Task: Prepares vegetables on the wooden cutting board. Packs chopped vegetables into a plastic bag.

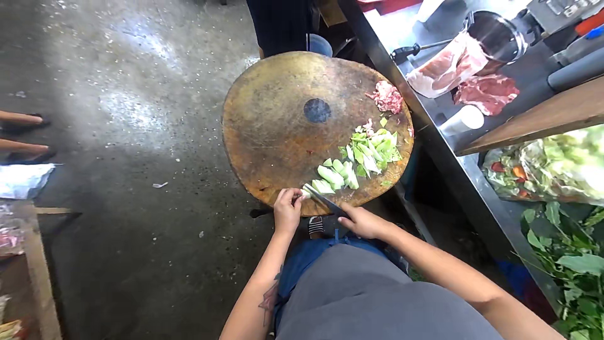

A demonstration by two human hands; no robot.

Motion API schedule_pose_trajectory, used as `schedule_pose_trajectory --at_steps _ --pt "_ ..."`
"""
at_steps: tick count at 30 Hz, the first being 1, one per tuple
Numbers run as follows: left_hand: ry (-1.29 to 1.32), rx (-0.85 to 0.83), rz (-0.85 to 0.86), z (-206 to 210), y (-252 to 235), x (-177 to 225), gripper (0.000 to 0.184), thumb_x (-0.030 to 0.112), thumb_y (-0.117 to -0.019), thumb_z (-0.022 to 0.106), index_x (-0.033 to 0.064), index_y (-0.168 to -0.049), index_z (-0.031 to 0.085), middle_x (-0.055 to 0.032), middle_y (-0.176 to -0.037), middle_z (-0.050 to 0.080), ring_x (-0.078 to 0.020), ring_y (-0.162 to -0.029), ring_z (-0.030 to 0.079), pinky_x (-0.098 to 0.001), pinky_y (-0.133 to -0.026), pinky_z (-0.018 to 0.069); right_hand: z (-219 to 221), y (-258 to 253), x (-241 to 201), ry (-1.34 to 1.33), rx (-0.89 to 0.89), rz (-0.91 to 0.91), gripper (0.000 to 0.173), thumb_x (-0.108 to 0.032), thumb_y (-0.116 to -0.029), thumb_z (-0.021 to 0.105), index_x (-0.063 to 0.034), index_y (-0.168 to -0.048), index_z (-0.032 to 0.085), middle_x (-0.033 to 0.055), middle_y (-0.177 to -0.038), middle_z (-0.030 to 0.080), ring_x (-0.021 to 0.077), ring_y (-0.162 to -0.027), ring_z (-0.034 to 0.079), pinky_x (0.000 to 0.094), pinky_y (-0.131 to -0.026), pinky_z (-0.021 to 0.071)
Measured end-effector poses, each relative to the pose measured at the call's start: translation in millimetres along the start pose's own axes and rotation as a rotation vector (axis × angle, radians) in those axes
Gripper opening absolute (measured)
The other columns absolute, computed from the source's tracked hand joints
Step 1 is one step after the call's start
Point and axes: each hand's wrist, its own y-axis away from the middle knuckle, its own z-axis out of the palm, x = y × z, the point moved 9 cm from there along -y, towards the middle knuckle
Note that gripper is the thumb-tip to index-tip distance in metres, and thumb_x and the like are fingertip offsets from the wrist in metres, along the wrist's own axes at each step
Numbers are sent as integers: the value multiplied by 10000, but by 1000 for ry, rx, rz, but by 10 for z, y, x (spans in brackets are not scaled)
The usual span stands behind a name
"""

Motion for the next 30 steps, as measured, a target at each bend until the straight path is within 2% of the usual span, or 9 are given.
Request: schedule_pose_trajectory --at_steps 4,8,13,16,19,21,23,26,30 --pt "-11 -60 -27 29 26 19 298 115 -895 777 -4 -1152 683 -172 -1098 682 -240 -932 693 -391 -856 586 -821 34 -6 42 325 72 446 -274 -1081 447 -36 -1457 411 227 -1097 670 375 -999 686 570 -896 538" --pt "-143 -217 -76 98 -53 130 519 132 -867 816 11 -1325 603 -199 -1255 635 -288 -993 684 -434 -895 575 -1441 -294 -14 144 531 114 554 -141 -1015 548 -130 -1543 381 293 -1386 524 461 -1005 679 626 -823 566" --pt "-327 -432 -108 215 -198 173 660 191 -881 810 108 -1463 509 -170 -1389 581 -324 -1160 652 -484 -992 545 -1789 -714 -78 369 641 99 533 -87 -960 634 -189 -1471 523 249 -1376 546 469 -1200 581 627 -939 510" --pt "-440 -535 -93 260 -274 260 830 280 -861 836 153 -1554 398 -176 -1488 503 -368 -1215 629 -520 -982 548 -1801 -561 -160 392 743 0 428 -155 -977 643 -138 -1403 603 215 -1407 550 455 -1274 528 621 -981 486" --pt "-565 -650 -99 320 -402 363 1055 323 -821 872 202 -1638 215 -195 -1577 363 -386 -1076 683 -520 -899 583 -1476 -261 -84 277 590 63 714 -443 -890 768 -119 -1468 501 225 -1397 536 406 -1020 677 601 -809 582" --pt "-628 -736 -90 396 -514 438 1191 343 -793 894 221 -1659 85 -208 -1603 295 -389 -1022 696 -525 -868 592 -1132 -267 110 198 383 179 1153 -553 -743 872 -152 -1619 238 286 -1520 393 447 -1018 673 627 -837 565" --pt "-672 -797 -45 521 -605 510 1291 355 -746 924 225 -1661 23 -221 -1606 266 -397 -999 695 -537 -843 594 -923 -366 199 193 295 243 1370 -533 -671 924 -193 -1660 39 301 -1560 294 450 -1038 663 610 -864 564" --pt "-738 -871 -5 699 -681 604 1371 368 -689 955 223 -1662 0 -221 -1616 232 -397 -1010 687 -533 -839 597 -865 -536 151 168 286 271 1395 -438 -650 958 -220 -1660 21 304 -1588 230 458 -1063 653 598 -879 566" --pt "-709 -894 -30 837 -729 688 1246 325 -697 952 228 -1648 154 -233 -1610 246 -417 -1054 672 -540 -873 588 -867 -654 58 132 276 241 1289 -349 -659 963 -221 -1645 142 311 -1603 194 480 -1068 644 603 -890 561"
